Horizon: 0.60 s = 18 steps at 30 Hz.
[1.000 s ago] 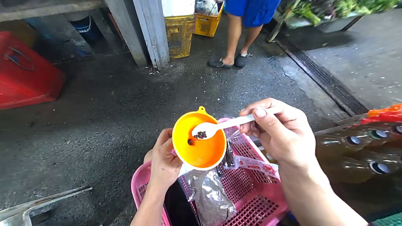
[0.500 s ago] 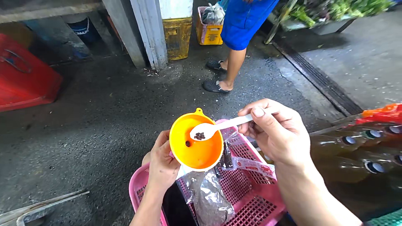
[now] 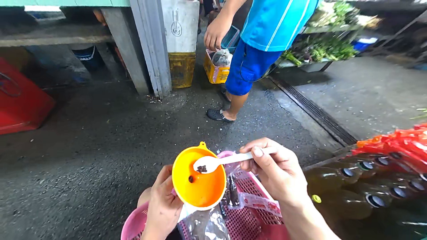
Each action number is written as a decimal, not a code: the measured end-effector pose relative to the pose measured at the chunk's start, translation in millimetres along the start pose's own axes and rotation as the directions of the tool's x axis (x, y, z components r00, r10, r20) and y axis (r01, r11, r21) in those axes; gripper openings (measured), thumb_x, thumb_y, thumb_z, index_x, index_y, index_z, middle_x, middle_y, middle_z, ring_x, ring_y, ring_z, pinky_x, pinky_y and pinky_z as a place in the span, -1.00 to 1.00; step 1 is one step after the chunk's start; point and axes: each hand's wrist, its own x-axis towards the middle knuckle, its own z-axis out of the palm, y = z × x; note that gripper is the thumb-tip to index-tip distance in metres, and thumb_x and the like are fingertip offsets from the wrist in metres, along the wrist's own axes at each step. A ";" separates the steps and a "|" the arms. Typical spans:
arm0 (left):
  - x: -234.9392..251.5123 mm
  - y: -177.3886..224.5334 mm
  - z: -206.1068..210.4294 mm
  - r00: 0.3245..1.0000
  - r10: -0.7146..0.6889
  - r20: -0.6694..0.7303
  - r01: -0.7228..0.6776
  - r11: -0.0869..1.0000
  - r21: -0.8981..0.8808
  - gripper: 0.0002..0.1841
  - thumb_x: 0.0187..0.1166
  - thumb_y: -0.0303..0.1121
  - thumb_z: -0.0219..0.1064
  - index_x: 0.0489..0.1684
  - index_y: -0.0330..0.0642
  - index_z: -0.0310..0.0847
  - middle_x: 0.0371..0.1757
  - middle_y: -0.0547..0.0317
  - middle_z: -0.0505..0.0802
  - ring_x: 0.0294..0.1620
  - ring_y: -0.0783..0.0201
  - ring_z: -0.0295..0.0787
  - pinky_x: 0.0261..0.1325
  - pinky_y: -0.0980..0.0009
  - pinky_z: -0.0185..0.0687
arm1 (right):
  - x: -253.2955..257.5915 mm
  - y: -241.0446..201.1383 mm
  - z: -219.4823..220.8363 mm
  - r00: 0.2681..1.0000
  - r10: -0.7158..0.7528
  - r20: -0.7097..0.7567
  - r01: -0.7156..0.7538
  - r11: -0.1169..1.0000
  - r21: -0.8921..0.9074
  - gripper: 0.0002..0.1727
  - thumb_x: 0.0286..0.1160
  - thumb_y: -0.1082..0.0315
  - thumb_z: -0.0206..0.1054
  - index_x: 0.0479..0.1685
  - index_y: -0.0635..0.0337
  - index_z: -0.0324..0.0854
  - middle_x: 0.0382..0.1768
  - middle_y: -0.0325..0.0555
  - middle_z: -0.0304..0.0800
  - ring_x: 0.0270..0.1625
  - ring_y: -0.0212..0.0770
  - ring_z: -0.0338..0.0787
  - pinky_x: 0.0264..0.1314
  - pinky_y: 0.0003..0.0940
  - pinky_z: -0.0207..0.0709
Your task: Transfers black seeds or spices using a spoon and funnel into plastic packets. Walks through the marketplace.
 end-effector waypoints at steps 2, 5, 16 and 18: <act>-0.4 0.8 -0.6 1.000 -0.004 -0.001 0.004 1.000 -0.007 -0.84 0.41 -0.18 0.47 -0.14 0.10 0.85 0.02 0.47 0.80 0.13 0.72 0.70 0.21 0.75 0.65 | 0.2 -1.2 0.2 1.000 -0.003 0.012 0.003 1.000 0.006 -0.72 0.83 0.22 0.16 0.03 0.16 0.76 -0.31 -0.27 0.89 -0.35 -0.50 0.81 -0.25 -0.61 0.72; -1.0 0.8 -1.0 1.000 0.003 -0.010 -0.004 1.000 -0.008 -0.84 0.39 -0.21 0.48 -0.16 0.07 0.85 0.03 0.47 0.81 0.14 0.72 0.70 0.21 0.76 0.65 | -0.2 -0.8 1.3 1.000 0.006 0.011 -0.006 1.000 0.022 -0.71 0.83 0.22 0.15 0.03 0.17 0.76 -0.33 -0.26 0.88 -0.36 -0.49 0.80 -0.28 -0.61 0.70; -1.9 1.5 -3.7 1.000 0.014 -0.005 -0.014 1.000 -0.005 -0.82 0.40 -0.22 0.48 -0.11 0.05 0.84 0.01 0.49 0.80 0.13 0.75 0.69 0.22 0.77 0.63 | -2.0 1.8 2.1 0.999 -0.003 0.033 0.002 0.999 0.047 -0.70 0.84 0.21 0.14 0.06 0.16 0.76 -0.30 -0.24 0.89 -0.34 -0.49 0.81 -0.28 -0.62 0.69; -2.2 0.5 -3.6 1.000 0.017 -0.008 -0.017 1.000 -0.007 -0.83 0.41 -0.22 0.47 -0.11 0.05 0.83 0.00 0.48 0.80 0.13 0.74 0.69 0.21 0.76 0.63 | -2.5 2.1 1.2 0.998 -0.029 0.057 0.026 0.999 0.043 -0.71 0.83 0.21 0.16 0.10 0.13 0.76 -0.23 -0.25 0.90 -0.29 -0.49 0.82 -0.23 -0.62 0.71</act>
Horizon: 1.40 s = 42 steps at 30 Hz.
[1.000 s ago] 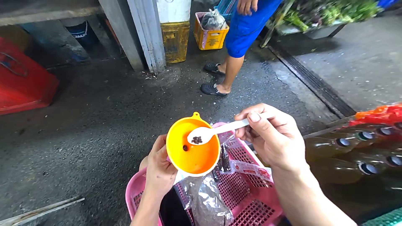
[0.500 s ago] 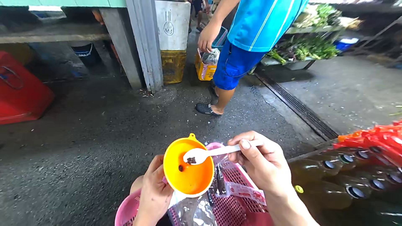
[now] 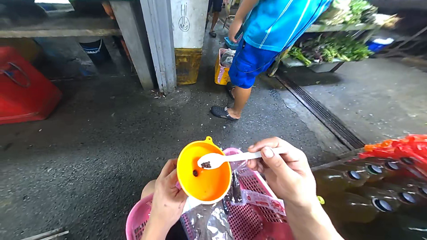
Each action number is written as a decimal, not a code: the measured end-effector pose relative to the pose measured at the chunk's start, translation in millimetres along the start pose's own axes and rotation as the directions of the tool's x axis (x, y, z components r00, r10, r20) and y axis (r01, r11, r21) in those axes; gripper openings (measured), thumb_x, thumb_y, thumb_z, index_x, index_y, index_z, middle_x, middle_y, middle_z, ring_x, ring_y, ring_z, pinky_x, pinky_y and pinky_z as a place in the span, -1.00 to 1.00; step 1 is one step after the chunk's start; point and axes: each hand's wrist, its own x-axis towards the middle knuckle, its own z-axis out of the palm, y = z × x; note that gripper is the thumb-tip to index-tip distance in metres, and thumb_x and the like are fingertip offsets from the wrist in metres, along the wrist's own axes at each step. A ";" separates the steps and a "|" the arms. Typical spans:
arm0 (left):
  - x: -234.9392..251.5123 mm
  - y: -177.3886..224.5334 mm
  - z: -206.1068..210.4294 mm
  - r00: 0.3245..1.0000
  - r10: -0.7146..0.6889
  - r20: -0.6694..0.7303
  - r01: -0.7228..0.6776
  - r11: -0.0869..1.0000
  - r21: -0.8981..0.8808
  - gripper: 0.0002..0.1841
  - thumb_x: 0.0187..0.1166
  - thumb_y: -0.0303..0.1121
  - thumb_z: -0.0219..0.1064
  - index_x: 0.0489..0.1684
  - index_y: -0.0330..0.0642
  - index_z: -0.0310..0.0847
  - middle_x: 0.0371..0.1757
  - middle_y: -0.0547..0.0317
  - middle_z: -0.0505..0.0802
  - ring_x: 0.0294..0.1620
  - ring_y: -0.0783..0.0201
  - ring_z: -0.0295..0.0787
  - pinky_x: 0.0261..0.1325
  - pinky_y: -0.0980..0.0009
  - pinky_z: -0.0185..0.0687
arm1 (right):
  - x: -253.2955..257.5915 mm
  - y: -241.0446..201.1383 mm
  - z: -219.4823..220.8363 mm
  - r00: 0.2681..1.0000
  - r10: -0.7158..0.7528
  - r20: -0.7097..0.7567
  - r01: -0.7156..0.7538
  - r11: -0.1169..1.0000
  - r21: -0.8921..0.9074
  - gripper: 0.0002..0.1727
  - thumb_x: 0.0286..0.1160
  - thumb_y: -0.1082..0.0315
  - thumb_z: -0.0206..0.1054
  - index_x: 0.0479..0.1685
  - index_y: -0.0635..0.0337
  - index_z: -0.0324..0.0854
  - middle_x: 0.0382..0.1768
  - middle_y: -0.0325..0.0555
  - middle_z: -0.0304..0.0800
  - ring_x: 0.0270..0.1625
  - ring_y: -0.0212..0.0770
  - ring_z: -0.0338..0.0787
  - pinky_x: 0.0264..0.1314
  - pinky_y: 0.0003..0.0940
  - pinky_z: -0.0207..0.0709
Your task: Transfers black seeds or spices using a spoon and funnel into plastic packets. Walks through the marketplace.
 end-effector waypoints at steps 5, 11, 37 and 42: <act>-1.4 -0.2 0.4 1.000 -0.010 -0.025 0.009 1.000 -0.023 -0.84 0.46 -0.17 0.48 -0.09 0.12 0.81 0.02 0.55 0.80 0.14 0.76 0.68 0.23 0.75 0.63 | -2.1 -1.8 0.7 0.988 -0.118 0.095 0.122 0.992 -0.037 -0.74 0.80 0.23 0.20 0.17 0.08 0.77 -0.06 -0.27 0.88 -0.12 -0.46 0.84 -0.09 -0.61 0.73; -2.1 0.3 -2.5 1.000 0.017 -0.009 -0.018 0.998 -0.059 -0.78 0.48 -0.23 0.47 0.04 0.09 0.76 0.07 0.53 0.78 0.18 0.75 0.67 0.26 0.72 0.64 | -6.6 0.2 0.3 0.984 -0.148 0.104 0.157 0.984 -0.089 -0.74 0.78 0.19 0.24 0.18 0.00 0.78 -0.03 -0.32 0.88 -0.08 -0.44 0.86 -0.03 -0.57 0.77; 26.2 45.6 -4.1 0.995 0.002 -0.102 -0.009 0.998 -0.065 -0.80 0.36 -0.47 0.55 -0.10 -0.09 0.79 -0.08 0.48 0.92 0.01 0.56 0.86 0.20 0.53 0.81 | -17.9 -15.9 10.3 0.942 -0.334 -0.043 0.327 0.938 -0.114 -0.69 0.80 0.27 0.21 0.39 -0.10 0.68 0.07 -0.29 0.92 0.00 -0.33 0.92 0.05 -0.45 0.85; 32.4 50.8 -8.3 0.998 0.032 -0.053 -0.033 0.999 -0.027 -0.86 0.66 -0.35 0.33 0.02 -0.09 0.76 -0.07 0.47 0.89 0.01 0.56 0.83 0.20 0.52 0.79 | -15.3 -19.6 15.3 0.949 -0.315 0.007 0.305 0.914 -0.267 -0.65 0.85 0.20 0.13 0.49 -0.04 0.55 0.02 -0.27 0.93 -0.02 -0.33 0.93 0.07 -0.43 0.86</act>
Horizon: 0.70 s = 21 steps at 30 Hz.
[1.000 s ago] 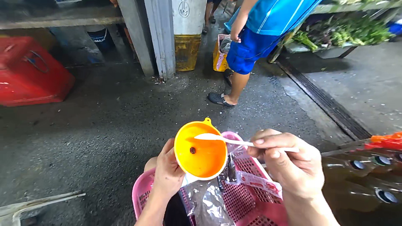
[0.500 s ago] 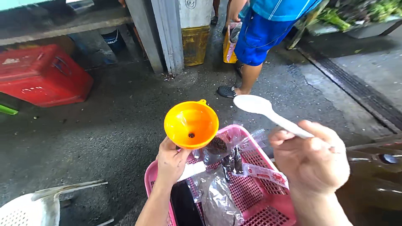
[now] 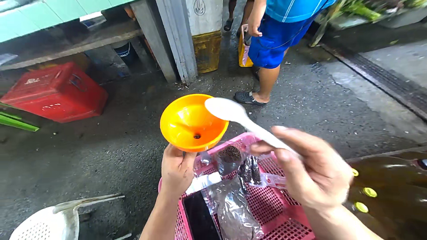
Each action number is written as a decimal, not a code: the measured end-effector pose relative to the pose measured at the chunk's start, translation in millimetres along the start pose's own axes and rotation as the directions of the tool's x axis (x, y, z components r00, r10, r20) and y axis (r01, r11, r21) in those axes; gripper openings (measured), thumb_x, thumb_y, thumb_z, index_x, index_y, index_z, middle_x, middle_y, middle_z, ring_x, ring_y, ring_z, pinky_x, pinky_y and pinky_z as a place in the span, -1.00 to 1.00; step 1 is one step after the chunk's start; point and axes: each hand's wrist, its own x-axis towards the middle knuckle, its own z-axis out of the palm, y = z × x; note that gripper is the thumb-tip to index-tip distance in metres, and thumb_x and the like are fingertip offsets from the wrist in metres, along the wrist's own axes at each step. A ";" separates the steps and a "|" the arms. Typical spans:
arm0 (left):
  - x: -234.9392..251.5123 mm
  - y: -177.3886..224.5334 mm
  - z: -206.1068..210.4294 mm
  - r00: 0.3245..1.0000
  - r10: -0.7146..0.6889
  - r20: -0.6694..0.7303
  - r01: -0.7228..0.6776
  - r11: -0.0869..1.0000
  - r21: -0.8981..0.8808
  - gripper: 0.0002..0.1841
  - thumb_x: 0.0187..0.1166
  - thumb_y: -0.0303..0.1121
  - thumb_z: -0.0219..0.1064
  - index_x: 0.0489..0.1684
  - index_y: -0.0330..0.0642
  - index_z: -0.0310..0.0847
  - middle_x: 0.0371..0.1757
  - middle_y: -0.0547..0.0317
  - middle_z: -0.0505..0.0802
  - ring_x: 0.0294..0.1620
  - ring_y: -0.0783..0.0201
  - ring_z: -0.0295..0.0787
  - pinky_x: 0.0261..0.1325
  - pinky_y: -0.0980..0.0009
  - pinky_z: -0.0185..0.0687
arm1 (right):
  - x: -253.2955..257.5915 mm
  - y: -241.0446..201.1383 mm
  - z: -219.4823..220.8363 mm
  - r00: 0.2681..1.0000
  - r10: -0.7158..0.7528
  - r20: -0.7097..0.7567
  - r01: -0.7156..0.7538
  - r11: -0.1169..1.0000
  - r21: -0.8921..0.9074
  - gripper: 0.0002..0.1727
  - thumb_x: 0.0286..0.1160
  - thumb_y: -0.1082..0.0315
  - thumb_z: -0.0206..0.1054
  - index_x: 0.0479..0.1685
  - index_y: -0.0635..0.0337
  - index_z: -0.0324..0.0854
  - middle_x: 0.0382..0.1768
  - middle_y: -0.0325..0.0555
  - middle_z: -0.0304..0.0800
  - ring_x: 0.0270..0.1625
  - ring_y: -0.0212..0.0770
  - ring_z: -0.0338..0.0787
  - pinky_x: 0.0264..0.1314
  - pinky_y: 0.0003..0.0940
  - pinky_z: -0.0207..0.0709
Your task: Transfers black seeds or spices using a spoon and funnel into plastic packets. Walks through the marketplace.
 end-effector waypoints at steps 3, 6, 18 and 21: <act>-0.5 -0.7 -1.7 1.000 0.007 -0.017 -0.006 0.999 0.049 -0.85 0.71 -0.31 0.30 0.04 -0.11 0.72 -0.07 0.45 0.89 0.02 0.54 0.85 0.20 0.50 0.80 | 2.7 -6.4 4.1 0.993 0.008 -0.121 0.004 0.995 0.096 -0.59 0.86 0.16 0.10 0.62 -0.24 0.44 0.02 -0.40 0.92 -0.09 -0.37 0.93 -0.07 -0.49 0.85; -3.6 2.5 0.7 0.997 0.041 -0.071 -0.042 0.999 -0.017 -0.74 0.42 -0.43 0.51 0.04 0.01 0.74 0.00 0.57 0.89 0.10 0.60 0.81 0.26 0.53 0.77 | 1.9 12.2 9.7 0.997 0.066 0.031 -0.068 0.993 0.097 -0.70 0.88 0.19 0.07 0.38 0.00 0.58 -0.01 -0.27 0.93 -0.04 -0.35 0.91 0.05 -0.42 0.84; 4.6 18.9 -1.3 0.980 -0.114 -0.165 0.080 0.977 -0.200 -0.55 0.14 -0.63 0.64 0.01 -0.04 0.72 -0.11 0.43 0.95 -0.01 0.48 0.89 0.19 0.46 0.82 | -4.8 9.7 8.0 0.996 0.074 -0.056 -0.054 0.953 0.299 -0.75 0.90 0.17 0.02 0.36 -0.15 0.44 -0.06 -0.26 0.91 -0.08 -0.25 0.93 0.05 -0.39 0.83; -0.7 17.2 2.1 0.982 -0.084 -0.171 0.046 0.976 -0.212 -0.53 0.12 -0.61 0.66 0.00 0.02 0.69 -0.11 0.51 0.94 -0.01 0.53 0.88 0.17 0.49 0.83 | -6.6 7.8 6.9 0.998 0.056 -0.026 -0.046 0.960 0.274 -0.74 0.90 0.18 0.01 0.39 -0.17 0.45 -0.01 -0.29 0.91 -0.03 -0.28 0.93 0.08 -0.42 0.82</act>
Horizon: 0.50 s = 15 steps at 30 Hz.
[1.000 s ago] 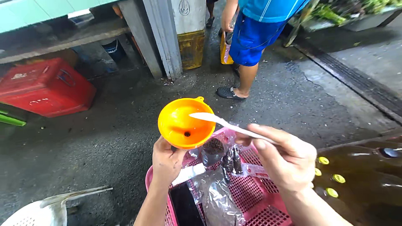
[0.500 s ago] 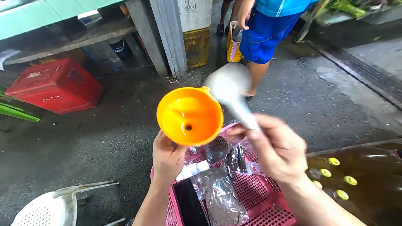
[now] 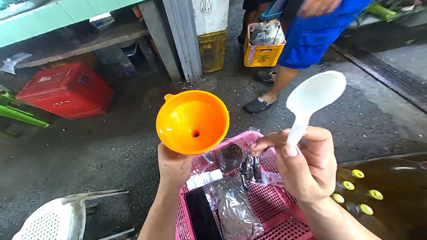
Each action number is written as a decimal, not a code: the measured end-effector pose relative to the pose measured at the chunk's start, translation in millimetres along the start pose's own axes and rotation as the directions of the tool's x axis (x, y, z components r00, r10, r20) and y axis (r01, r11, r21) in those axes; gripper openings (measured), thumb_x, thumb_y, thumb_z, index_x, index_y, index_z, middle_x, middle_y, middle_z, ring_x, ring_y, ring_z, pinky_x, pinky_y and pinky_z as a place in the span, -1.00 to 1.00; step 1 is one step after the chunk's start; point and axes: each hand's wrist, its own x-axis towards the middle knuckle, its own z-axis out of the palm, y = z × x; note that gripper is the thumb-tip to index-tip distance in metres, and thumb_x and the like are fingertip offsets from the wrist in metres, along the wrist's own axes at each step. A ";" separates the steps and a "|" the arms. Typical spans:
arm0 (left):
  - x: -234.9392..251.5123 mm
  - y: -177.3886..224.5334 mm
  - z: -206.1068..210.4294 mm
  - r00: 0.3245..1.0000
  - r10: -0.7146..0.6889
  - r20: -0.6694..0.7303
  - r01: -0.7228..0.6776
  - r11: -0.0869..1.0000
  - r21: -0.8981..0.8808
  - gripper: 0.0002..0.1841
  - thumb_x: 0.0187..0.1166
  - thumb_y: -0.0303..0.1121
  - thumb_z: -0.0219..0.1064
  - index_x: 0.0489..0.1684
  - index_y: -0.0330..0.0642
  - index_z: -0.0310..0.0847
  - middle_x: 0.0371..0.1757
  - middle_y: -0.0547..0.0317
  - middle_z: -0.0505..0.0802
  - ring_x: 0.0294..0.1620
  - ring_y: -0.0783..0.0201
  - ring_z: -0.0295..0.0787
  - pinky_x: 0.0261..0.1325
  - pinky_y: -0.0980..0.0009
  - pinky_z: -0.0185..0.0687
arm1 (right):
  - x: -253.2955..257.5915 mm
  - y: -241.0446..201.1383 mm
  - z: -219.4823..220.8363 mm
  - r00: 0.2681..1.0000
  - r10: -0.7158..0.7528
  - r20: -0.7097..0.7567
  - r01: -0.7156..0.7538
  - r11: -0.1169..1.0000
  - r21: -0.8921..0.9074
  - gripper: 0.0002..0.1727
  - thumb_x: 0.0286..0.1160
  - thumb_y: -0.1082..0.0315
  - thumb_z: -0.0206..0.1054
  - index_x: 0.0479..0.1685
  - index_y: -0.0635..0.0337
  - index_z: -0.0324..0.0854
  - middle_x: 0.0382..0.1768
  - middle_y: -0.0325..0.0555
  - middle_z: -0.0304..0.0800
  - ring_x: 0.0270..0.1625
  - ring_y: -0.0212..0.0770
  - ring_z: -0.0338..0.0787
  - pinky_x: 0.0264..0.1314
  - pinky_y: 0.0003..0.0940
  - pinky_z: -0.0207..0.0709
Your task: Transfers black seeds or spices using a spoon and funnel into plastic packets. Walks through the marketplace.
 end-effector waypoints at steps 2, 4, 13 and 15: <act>-12.1 -8.1 -6.4 0.997 0.057 0.042 -0.057 0.998 -0.012 -0.51 0.20 -0.47 0.66 0.12 0.12 0.67 0.01 0.65 0.90 0.10 0.63 0.82 0.24 0.55 0.77 | -2.9 3.7 -1.9 1.000 0.000 0.002 0.000 1.000 -0.004 -0.74 0.90 0.19 0.01 0.38 -0.15 0.46 -0.02 -0.26 0.91 -0.04 -0.27 0.93 0.06 -0.41 0.82; -21.5 -21.9 -16.3 0.981 0.144 0.126 -0.147 0.989 0.011 -0.45 0.31 -0.38 0.64 0.32 0.06 0.57 0.19 0.60 0.84 0.25 0.63 0.74 0.37 0.53 0.69 | -6.5 7.0 -4.5 1.000 0.008 -0.007 -0.008 1.000 -0.009 -0.74 0.89 0.18 0.03 0.38 -0.14 0.47 -0.03 -0.24 0.91 -0.06 -0.26 0.92 0.05 -0.41 0.82; -21.9 -45.7 -11.4 0.975 0.140 0.171 -0.158 0.983 0.094 -0.66 0.42 -0.31 0.50 0.07 -0.33 0.75 0.08 0.10 0.84 0.12 0.40 0.79 0.25 0.45 0.74 | -14.9 4.6 -13.9 0.999 -0.038 -0.038 0.038 0.999 -0.019 -0.72 0.85 0.17 0.09 0.39 -0.27 0.51 -0.02 -0.36 0.87 -0.05 -0.32 0.88 0.04 -0.43 0.79; -30.8 -32.8 -7.4 0.995 0.029 0.099 -0.035 0.998 0.057 -0.56 0.31 -0.39 0.60 0.19 -0.20 0.68 0.11 0.39 0.87 0.18 0.55 0.79 0.32 0.52 0.72 | -18.6 7.0 -15.7 0.999 -0.053 0.000 0.052 0.990 -0.135 -0.71 0.85 0.15 0.10 0.41 -0.29 0.53 -0.01 -0.41 0.85 -0.03 -0.39 0.87 0.06 -0.46 0.77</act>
